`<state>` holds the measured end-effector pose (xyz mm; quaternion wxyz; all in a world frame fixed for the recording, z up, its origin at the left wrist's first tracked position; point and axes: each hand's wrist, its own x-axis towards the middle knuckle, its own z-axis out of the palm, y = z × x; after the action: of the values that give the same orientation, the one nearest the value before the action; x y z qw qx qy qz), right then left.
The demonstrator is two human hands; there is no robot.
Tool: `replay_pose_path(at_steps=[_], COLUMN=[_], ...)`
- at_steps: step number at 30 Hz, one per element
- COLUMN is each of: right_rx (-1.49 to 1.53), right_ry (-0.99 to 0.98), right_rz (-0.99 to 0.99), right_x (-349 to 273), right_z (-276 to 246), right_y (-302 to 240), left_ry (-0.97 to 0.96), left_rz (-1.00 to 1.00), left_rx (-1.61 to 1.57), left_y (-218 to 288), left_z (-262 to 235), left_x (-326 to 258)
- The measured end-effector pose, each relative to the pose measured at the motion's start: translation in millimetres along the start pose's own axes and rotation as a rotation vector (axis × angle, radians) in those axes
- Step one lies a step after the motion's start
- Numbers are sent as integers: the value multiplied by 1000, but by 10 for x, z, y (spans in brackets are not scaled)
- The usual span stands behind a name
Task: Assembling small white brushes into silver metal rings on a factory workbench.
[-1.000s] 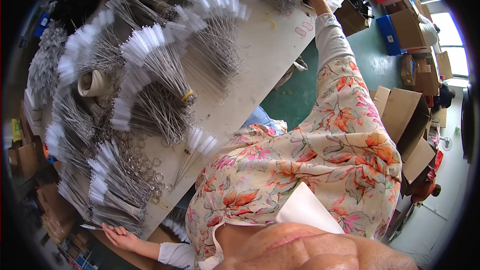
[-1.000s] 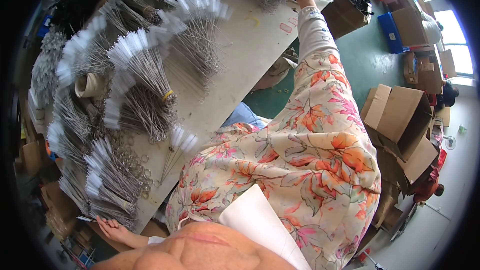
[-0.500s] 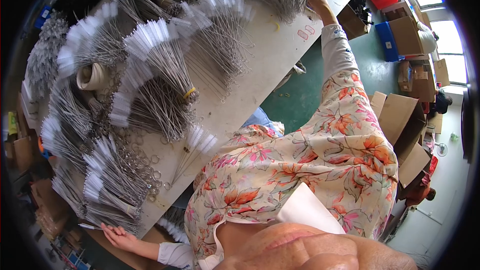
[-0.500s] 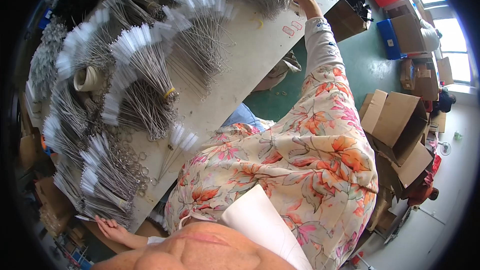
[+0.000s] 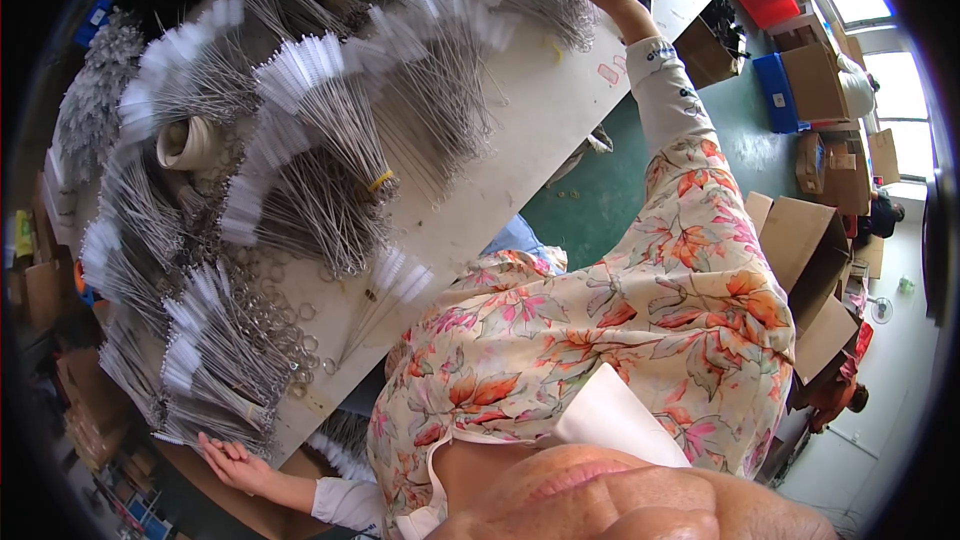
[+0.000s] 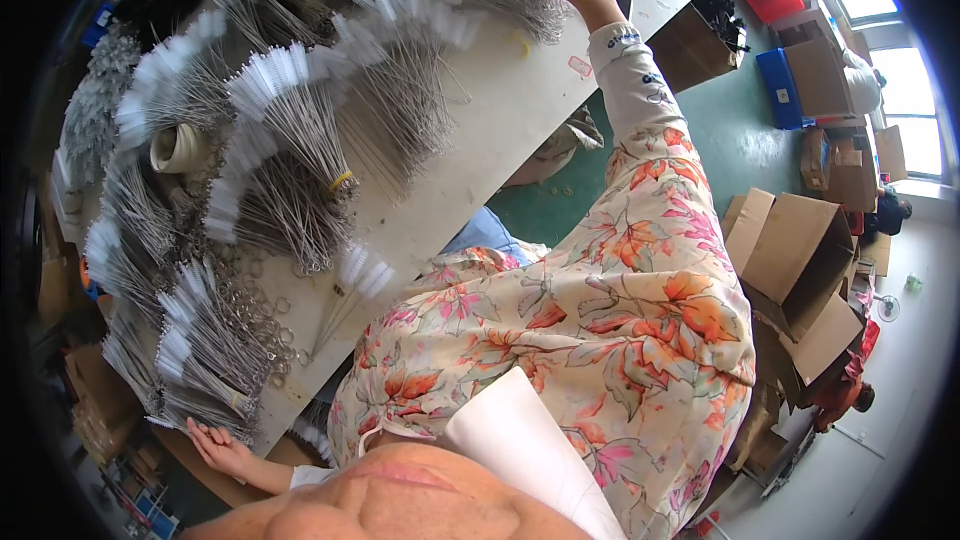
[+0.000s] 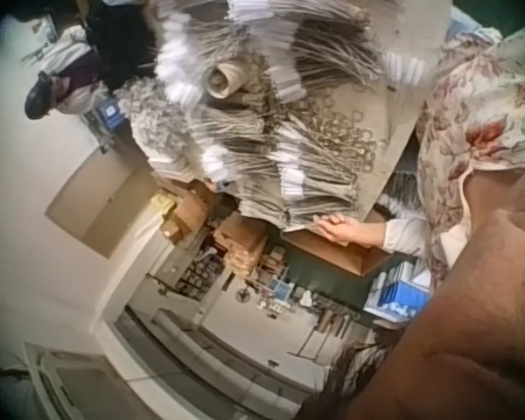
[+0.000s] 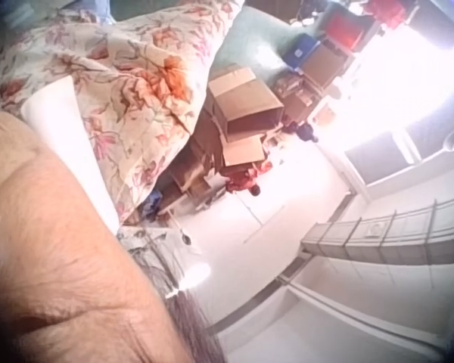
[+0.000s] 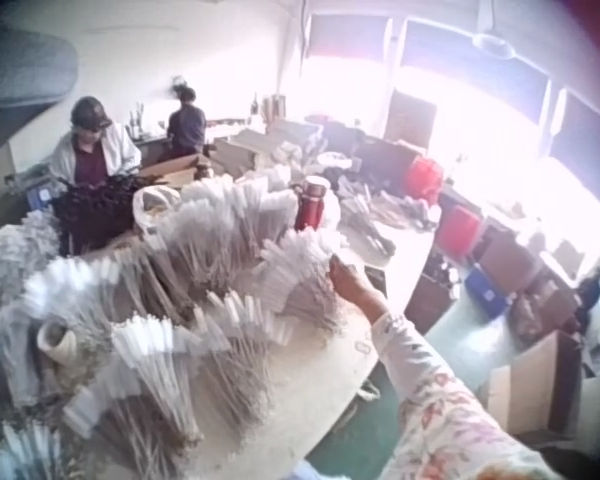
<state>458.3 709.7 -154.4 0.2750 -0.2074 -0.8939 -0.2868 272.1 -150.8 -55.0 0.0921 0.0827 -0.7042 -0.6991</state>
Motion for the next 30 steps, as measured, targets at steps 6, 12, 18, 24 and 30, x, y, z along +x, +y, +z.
replay_pose_path(at_steps=[6,12,18,24,30], right_rx=[737,655,362,1382,2238], right_ry=[111,-39,71,147,-744], right_rz=[767,770,632,754,316], right_x=[174,318,256,822,654], right_z=[-152,-232,-170,-1967,-3177], right_y=[215,360,307,-854,-2668], left_ry=[26,-20,-44,-540,-652], left_rz=[3,-8,-36,21,-121], left_rx=[21,3,10,-450,-355], left_y=[58,21,120,385,463], left_z=[-52,-51,104,906,2060], left_x=[-54,-60,-160,-619,-1029])
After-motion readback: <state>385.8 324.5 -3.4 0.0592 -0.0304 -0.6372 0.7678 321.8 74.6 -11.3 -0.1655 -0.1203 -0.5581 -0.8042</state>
